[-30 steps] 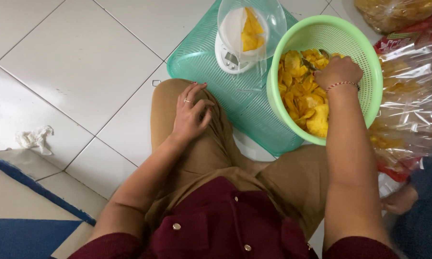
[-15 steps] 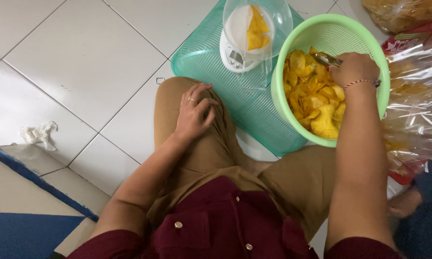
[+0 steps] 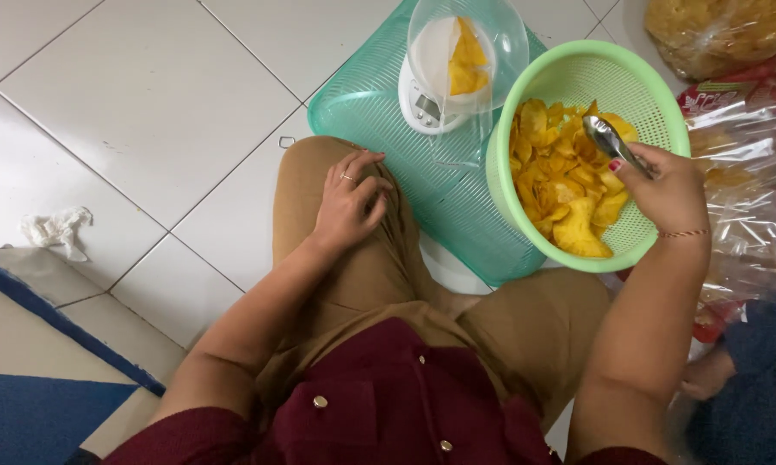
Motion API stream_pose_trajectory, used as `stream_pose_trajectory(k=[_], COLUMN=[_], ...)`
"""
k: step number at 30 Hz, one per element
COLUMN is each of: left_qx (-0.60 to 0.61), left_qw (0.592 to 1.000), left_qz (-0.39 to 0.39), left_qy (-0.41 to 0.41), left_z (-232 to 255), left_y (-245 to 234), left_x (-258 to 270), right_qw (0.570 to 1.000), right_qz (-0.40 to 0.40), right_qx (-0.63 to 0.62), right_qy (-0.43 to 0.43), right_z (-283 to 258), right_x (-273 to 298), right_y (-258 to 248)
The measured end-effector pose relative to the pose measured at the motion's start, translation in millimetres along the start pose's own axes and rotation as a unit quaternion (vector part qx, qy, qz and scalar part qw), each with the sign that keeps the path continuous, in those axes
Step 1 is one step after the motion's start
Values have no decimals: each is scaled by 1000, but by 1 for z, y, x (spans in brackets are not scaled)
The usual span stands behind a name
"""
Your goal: Packaging chips into plastic bags and weighing them using a digital scale
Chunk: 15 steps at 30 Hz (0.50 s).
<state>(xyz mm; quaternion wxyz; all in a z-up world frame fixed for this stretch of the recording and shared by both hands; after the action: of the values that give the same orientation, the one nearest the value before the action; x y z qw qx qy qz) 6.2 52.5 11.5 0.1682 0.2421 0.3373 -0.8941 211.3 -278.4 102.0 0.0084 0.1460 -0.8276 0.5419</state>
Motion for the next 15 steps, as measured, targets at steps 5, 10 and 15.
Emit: stream_pose_trajectory(k=[5,10,15], left_qx=[-5,-4,-8], left_qw=[1000,1000,1000], left_qz=[-1,-14,-4], left_qy=[-3,-2,1], left_z=[-1,2,1], left_y=[2,2,0], left_x=[0,-1,0], right_qw=[999,982,960], right_qz=[6,-18,-82], right_qx=[38,187,260], right_qy=[-8,-9,58], right_z=[4,-5,-23], right_x=[2,-16,-1], right_y=[2,16,21])
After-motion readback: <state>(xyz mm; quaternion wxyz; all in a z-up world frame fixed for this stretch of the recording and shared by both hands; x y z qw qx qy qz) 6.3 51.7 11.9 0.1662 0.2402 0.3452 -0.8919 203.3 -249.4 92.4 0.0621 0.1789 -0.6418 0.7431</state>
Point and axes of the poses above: each hand's wrist, its own x-axis away from the middle knuckle, its own y-axis out of the palm, z = x × y, the point moved 10 cm from there along -x, towards the middle knuckle, and after that the axes turned 4 degrees about -z, right-handed, at the moved point
